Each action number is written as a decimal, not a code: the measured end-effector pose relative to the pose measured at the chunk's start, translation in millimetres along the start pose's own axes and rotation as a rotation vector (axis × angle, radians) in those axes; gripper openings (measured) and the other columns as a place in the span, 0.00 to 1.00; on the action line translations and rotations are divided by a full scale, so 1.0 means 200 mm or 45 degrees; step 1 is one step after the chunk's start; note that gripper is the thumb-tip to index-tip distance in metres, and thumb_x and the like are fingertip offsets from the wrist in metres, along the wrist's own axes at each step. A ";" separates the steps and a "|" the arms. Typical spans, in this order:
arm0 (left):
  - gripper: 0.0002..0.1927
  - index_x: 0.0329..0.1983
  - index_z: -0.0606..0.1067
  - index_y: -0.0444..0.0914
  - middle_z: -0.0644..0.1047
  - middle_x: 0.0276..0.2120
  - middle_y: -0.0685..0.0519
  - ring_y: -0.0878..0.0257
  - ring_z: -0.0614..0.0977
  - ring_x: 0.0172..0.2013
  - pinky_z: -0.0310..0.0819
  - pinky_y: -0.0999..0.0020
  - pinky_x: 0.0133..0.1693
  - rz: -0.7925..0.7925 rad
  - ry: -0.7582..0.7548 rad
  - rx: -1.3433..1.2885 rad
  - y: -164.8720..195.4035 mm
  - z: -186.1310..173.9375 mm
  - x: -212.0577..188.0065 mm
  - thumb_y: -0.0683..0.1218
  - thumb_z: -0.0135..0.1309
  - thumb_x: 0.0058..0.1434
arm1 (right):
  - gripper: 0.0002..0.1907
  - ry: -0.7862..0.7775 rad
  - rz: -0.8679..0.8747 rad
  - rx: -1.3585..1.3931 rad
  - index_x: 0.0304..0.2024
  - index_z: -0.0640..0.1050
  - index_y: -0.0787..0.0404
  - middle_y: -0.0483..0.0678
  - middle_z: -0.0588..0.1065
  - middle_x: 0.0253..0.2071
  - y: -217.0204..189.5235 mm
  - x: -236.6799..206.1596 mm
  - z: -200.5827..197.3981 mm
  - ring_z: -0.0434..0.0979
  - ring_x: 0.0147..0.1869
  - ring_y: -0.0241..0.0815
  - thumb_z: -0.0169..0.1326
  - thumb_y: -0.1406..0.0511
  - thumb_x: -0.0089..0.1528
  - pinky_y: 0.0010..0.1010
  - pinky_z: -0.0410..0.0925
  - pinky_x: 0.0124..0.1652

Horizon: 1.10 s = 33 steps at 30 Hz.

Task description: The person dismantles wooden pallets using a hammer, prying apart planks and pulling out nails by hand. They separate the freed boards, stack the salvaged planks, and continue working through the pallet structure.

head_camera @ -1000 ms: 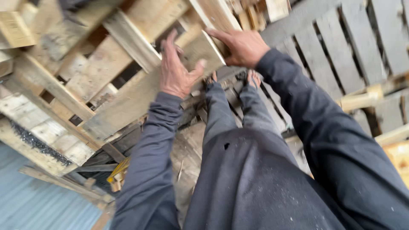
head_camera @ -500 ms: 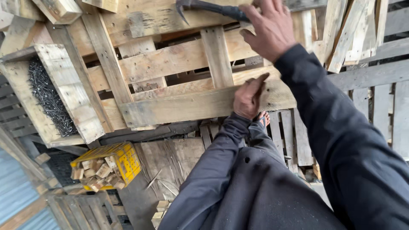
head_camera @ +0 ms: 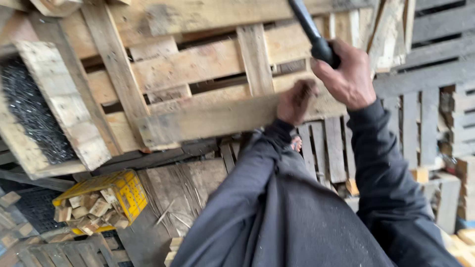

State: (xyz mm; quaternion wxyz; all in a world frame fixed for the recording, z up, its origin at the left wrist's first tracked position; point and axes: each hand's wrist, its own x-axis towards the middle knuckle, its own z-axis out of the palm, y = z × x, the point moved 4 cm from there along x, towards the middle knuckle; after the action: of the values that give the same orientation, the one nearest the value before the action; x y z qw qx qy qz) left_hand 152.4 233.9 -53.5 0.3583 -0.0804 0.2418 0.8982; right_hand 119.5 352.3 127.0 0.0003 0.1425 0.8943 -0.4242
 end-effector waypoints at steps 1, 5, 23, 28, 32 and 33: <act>0.10 0.52 0.76 0.39 0.83 0.38 0.55 0.64 0.84 0.41 0.80 0.68 0.46 0.174 0.039 0.638 0.02 0.01 0.02 0.48 0.50 0.75 | 0.15 0.061 0.124 0.097 0.46 0.76 0.69 0.46 0.71 0.29 0.02 -0.19 -0.04 0.70 0.30 0.35 0.57 0.61 0.67 0.31 0.65 0.31; 0.07 0.42 0.80 0.43 0.83 0.36 0.56 0.65 0.83 0.38 0.84 0.68 0.41 0.548 -0.111 0.984 0.14 0.05 0.09 0.50 0.59 0.71 | 0.09 0.300 0.430 0.664 0.47 0.73 0.65 0.41 0.73 0.32 0.22 -0.94 -0.03 0.72 0.29 0.30 0.55 0.67 0.67 0.23 0.68 0.28; 0.11 0.38 0.80 0.36 0.85 0.35 0.49 0.73 0.71 0.19 0.61 0.78 0.19 0.345 -0.023 0.841 0.10 0.28 -0.40 0.48 0.67 0.64 | 0.12 0.351 0.872 0.759 0.44 0.74 0.65 0.40 0.70 0.26 0.79 -2.14 -0.02 0.68 0.23 0.30 0.61 0.66 0.64 0.24 0.64 0.23; 0.08 0.43 0.78 0.41 0.86 0.35 0.54 0.69 0.87 0.36 0.86 0.74 0.40 0.480 -0.118 1.470 -0.01 0.30 -0.20 0.46 0.62 0.62 | 0.12 0.328 0.454 0.809 0.52 0.72 0.65 0.40 0.72 0.32 0.59 -1.96 -0.09 0.73 0.30 0.29 0.56 0.66 0.69 0.22 0.69 0.30; 0.06 0.39 0.85 0.40 0.87 0.32 0.53 0.66 0.85 0.30 0.85 0.71 0.34 0.602 -0.151 1.829 -0.10 0.25 -0.03 0.45 0.64 0.61 | 0.14 0.241 0.589 1.067 0.55 0.73 0.60 0.38 0.71 0.30 0.56 -1.89 0.03 0.71 0.29 0.27 0.52 0.62 0.70 0.20 0.68 0.28; 0.06 0.41 0.84 0.41 0.87 0.34 0.53 0.66 0.86 0.31 0.85 0.71 0.34 0.646 -0.200 1.842 -0.11 0.24 0.01 0.46 0.64 0.62 | 0.12 0.248 0.670 1.044 0.51 0.72 0.62 0.39 0.70 0.28 0.57 -1.88 0.06 0.70 0.26 0.29 0.52 0.61 0.70 0.22 0.66 0.25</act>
State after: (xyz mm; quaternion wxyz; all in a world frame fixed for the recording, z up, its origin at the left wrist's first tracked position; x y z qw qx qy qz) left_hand 167.8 272.2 -20.8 0.1208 0.2959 0.7538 0.5741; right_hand 508.6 315.0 78.7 -0.0325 0.3906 0.5833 -0.7114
